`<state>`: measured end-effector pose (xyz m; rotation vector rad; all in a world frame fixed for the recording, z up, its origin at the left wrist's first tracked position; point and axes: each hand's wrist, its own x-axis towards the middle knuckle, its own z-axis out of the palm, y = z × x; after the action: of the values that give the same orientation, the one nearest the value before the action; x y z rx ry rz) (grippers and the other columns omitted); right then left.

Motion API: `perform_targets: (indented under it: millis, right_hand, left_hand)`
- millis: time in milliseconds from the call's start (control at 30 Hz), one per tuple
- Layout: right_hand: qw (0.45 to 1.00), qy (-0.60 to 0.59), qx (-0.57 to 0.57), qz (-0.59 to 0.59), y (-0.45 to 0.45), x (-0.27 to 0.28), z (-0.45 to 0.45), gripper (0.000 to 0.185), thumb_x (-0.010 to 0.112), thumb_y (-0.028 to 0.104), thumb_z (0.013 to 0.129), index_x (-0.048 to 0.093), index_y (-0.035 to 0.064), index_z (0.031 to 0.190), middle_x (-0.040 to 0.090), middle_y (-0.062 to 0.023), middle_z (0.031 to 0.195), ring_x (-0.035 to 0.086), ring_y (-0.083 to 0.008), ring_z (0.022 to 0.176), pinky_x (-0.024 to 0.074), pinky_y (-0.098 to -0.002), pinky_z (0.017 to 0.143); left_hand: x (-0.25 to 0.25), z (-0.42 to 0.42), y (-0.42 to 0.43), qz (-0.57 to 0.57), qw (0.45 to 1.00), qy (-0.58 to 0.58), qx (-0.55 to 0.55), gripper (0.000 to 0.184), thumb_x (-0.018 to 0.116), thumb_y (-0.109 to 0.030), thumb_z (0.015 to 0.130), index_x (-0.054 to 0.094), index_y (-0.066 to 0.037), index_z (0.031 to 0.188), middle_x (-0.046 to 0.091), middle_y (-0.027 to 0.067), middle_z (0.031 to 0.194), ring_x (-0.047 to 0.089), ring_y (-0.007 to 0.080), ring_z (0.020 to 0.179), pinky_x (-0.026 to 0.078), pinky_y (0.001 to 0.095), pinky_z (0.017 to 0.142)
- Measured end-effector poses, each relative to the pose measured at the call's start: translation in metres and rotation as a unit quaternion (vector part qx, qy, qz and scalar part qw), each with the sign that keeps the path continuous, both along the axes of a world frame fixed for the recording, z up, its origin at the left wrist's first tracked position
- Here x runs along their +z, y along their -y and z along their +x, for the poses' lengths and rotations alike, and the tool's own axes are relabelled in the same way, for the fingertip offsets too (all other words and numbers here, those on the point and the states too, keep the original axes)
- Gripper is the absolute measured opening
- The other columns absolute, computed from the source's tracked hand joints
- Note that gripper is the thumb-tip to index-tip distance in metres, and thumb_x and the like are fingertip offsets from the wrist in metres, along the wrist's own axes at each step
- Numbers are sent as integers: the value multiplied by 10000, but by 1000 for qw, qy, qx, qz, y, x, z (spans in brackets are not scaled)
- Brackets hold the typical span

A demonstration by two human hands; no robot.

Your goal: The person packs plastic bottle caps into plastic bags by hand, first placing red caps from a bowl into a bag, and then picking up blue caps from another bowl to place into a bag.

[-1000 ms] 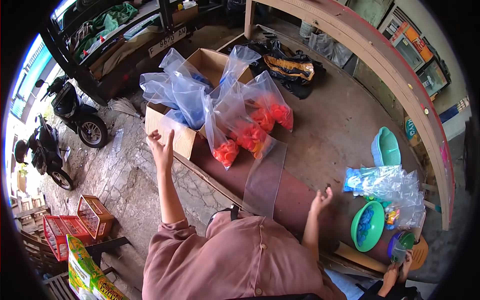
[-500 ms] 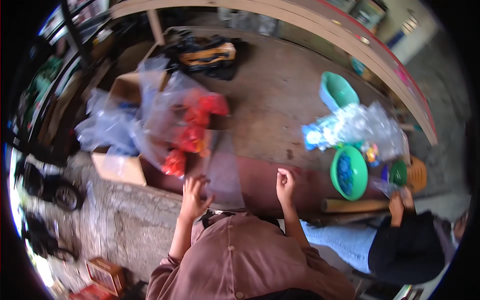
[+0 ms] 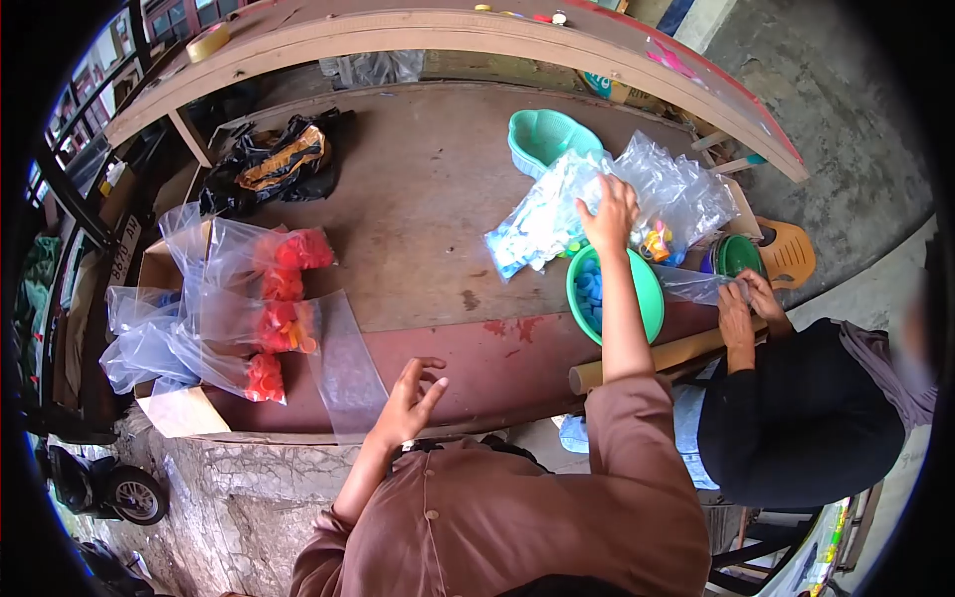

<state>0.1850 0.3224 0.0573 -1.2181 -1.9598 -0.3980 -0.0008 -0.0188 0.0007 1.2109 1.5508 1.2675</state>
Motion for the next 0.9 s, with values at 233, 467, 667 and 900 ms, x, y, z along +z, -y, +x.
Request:
perform_targets:
  millis: [233,467,667,900]
  right_hand:
    - [977,27,211,23,72,8,-18,90,659,183,654,595,142,703,502,-61,1075,419,-292,1057,321,-430,856]
    - [958,-109,254,-70,166,-47,-10,218,689,155,617,656,120,830,446,-114,1114,403,-295,1004,330,-387,831]
    - [875,-270,327,-233,119,-35,-15,202,676,37,651,604,1,836,513,-202,1063,546,-306,964,469,-358,762]
    - [741,-397,488,-237,149,6,-70,488,606,-19,665,428,-10,1119,469,-161,1055,488,-268,1039,479,-328,787]
  left_hand:
    - [17,30,-82,48,989,132,33,331,504,-250,875,430,12,1063,516,107,962,515,138,819,433,257,601]
    - [35,60,-140,40,993,105,30,234,522,-183,867,445,-1,994,534,72,878,528,130,750,461,251,631]
    - [20,49,-189,130,986,93,48,149,520,-142,872,503,6,877,559,50,776,524,101,696,439,236,626]
    - [106,11,-173,175,982,-5,64,103,569,-41,801,475,-16,833,519,20,738,491,64,651,403,202,582]
